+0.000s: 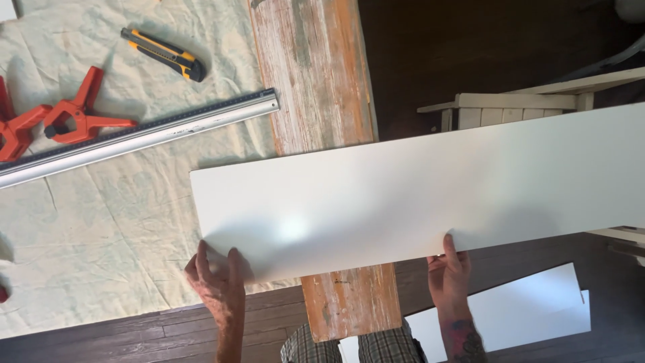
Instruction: Measuring and marking a white board using a long metal ruler and a pencil on a workbench.
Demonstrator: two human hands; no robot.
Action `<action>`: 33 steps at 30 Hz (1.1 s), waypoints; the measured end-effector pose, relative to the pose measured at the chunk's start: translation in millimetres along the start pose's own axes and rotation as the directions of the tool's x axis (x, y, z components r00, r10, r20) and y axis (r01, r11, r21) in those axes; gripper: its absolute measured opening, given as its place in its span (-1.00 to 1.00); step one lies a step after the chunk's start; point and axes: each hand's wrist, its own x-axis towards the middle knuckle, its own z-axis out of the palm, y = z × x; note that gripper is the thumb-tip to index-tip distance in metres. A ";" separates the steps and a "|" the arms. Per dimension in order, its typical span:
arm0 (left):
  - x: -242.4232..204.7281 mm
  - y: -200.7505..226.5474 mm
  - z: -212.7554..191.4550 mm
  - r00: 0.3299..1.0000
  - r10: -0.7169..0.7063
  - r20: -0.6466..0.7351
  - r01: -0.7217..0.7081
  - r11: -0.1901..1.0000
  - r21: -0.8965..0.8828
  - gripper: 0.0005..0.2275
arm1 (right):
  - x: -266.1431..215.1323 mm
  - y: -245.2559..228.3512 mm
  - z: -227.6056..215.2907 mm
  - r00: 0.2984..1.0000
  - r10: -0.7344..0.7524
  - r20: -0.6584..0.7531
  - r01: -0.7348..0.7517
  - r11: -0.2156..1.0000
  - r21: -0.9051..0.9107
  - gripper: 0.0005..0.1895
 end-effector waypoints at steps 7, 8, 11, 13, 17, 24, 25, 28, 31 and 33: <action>-3.4 3.7 6.5 0.999 0.032 0.007 -0.032 0.999 0.026 -0.35 | 5.2 -8.1 5.3 0.999 0.006 -0.045 -0.006 1.000 0.016 -0.76; -3.5 6.2 6.8 1.000 0.014 0.024 -0.014 1.000 0.014 -0.34 | 7.2 -8.3 5.7 0.997 0.001 -0.076 0.002 0.999 0.042 -0.80; -3.6 12.4 5.2 0.999 0.001 0.049 -0.001 1.000 0.005 -0.33 | 11.0 -10.0 3.9 0.996 0.003 -0.089 0.003 0.998 0.067 -0.85; -4.4 16.5 6.0 0.998 0.004 0.060 -0.005 1.000 0.004 -0.34 | 10.9 -13.3 4.4 0.997 0.006 -0.071 -0.001 0.998 0.066 -0.86; -4.8 29.2 2.0 0.998 -0.027 0.056 0.026 1.000 0.010 -0.34 | 21.0 -3.8 -7.1 0.996 0.005 -0.093 0.002 0.997 0.073 -0.76; -5.9 32.8 1.8 0.999 -0.041 0.036 0.042 0.998 -0.043 -0.36 | 22.3 -2.8 -5.5 0.993 -0.008 -0.116 0.009 1.000 0.006 -0.69; -6.3 35.0 1.3 0.998 -0.043 0.037 0.044 0.998 -0.040 -0.36 | 22.4 -2.8 -6.3 0.993 -0.005 -0.117 0.006 1.000 0.004 -0.69; -7.8 41.6 0.4 0.995 -0.093 0.031 0.097 0.985 -0.143 -0.38 | 23.3 -3.3 -7.7 0.995 -0.013 -0.103 0.006 0.998 -0.063 -0.66; -8.8 45.5 0.4 0.992 -0.121 0.035 0.125 0.982 -0.140 -0.39 | 27.5 -0.4 -12.0 0.993 -0.002 -0.115 -0.003 0.999 -0.050 -0.74; -7.3 44.6 0.3 0.992 -0.118 0.036 0.121 0.984 -0.131 -0.37 | 36.0 4.9 -17.3 0.996 -0.022 -0.087 0.018 0.999 -0.047 -0.79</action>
